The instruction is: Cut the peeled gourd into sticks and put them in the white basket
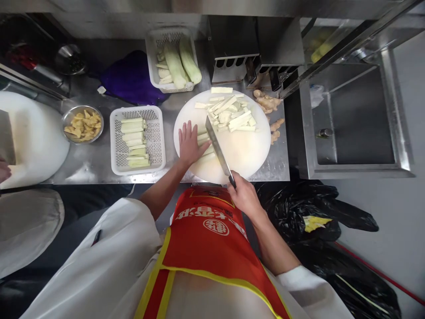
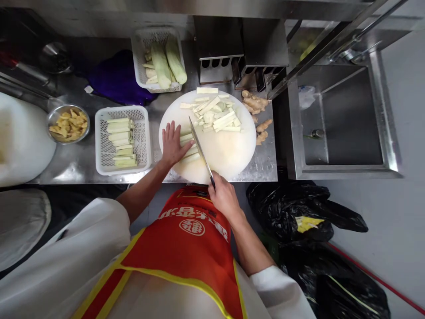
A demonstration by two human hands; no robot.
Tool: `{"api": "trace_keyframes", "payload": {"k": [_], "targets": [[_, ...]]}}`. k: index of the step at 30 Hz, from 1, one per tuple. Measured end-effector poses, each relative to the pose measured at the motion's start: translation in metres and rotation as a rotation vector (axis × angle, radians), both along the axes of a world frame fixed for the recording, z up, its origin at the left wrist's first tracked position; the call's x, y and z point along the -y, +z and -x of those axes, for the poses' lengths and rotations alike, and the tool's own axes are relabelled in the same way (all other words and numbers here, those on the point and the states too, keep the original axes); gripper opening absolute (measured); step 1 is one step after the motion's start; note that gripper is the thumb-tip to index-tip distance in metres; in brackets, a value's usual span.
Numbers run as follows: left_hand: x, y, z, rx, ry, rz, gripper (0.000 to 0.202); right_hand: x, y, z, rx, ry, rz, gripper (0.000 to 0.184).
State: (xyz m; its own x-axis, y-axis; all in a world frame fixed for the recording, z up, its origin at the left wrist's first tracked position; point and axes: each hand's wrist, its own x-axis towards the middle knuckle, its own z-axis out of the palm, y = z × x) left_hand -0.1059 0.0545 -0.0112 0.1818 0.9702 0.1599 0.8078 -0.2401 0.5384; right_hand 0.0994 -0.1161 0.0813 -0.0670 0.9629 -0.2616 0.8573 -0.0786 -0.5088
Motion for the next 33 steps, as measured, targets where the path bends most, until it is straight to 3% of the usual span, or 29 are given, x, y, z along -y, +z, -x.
{"api": "trace_keyframes", "payload": {"k": [3,5,17,20,25,28,33], "targets": [[0.006,0.005,0.011,-0.126,-0.204,-0.051,0.097,0.000,0.000,0.003,-0.020,0.003,0.008,0.045],[0.010,0.007,0.016,-0.171,-0.273,-0.056,0.093,0.001,0.000,0.005,-0.017,-0.002,0.010,0.045],[0.011,0.006,0.013,-0.123,-0.278,-0.026,0.094,0.001,-0.003,0.012,-0.015,0.002,0.007,0.046],[-0.002,0.009,0.034,0.034,-0.172,0.030,0.080,0.004,0.001,0.010,-0.035,-0.036,0.002,0.045],[-0.026,0.003,0.090,0.352,0.255,0.026,0.049,0.014,0.018,0.018,-0.086,-0.116,-0.018,0.045],[-0.027,-0.002,0.104,0.359,0.223,0.060,0.032,0.017,0.025,0.032,-0.108,-0.066,-0.022,0.043],[-0.017,-0.003,0.093,0.355,0.068,0.028,0.015,0.014,0.024,0.055,-0.076,-0.001,-0.009,0.042]]}}
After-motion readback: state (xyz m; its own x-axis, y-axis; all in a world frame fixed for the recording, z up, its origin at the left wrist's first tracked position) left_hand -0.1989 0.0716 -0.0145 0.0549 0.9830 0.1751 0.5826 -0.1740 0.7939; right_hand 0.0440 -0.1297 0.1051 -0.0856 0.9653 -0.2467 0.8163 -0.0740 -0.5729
